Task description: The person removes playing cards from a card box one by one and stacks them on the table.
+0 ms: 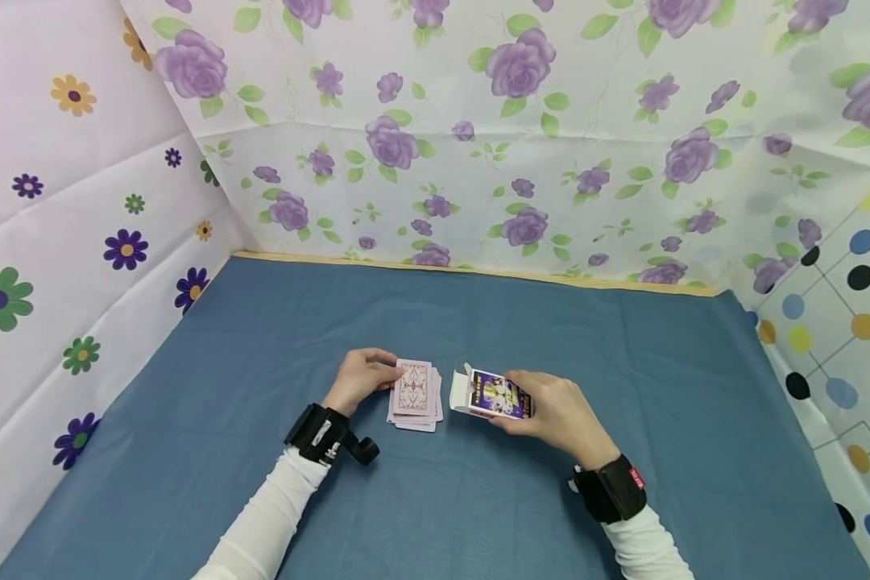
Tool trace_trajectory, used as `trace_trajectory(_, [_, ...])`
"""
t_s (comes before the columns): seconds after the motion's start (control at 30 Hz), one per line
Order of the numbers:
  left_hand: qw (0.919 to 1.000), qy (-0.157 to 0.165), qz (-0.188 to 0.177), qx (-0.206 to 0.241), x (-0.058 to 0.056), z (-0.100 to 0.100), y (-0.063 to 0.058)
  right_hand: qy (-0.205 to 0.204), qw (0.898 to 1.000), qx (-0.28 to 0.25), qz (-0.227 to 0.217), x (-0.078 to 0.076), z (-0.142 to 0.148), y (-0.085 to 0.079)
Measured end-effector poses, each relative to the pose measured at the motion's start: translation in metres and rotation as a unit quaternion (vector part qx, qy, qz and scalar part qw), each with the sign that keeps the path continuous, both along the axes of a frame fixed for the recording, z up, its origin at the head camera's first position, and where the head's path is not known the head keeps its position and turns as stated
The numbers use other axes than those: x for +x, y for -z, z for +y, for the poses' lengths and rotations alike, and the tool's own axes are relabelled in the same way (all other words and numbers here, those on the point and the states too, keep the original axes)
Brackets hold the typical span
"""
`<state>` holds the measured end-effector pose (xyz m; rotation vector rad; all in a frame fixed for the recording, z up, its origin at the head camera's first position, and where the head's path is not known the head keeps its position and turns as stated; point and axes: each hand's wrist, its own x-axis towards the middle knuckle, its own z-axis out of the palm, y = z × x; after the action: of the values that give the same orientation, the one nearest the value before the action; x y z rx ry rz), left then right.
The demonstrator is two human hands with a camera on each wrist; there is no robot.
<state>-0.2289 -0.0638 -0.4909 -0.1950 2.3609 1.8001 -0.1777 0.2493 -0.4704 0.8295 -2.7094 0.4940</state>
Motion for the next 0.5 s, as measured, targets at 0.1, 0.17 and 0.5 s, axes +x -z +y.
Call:
trace_trajectory(0.1, [0.9983,0.003,0.026,-0.052,0.003,0.002,0.002,-0.001,1.000,-0.001,0.000,0.000,0.000,0.001])
trace_trajectory(0.17, [0.9959,0.003,0.041,-0.081,0.004,0.003,0.002,-0.002,1.000,-0.002,0.000,0.000,-0.001,0.001])
trace_trajectory(0.5, [0.9720,0.029,0.153,-0.176,0.011,0.015,-0.004,-0.003,1.000,-0.002,-0.006,-0.001,-0.002,-0.003])
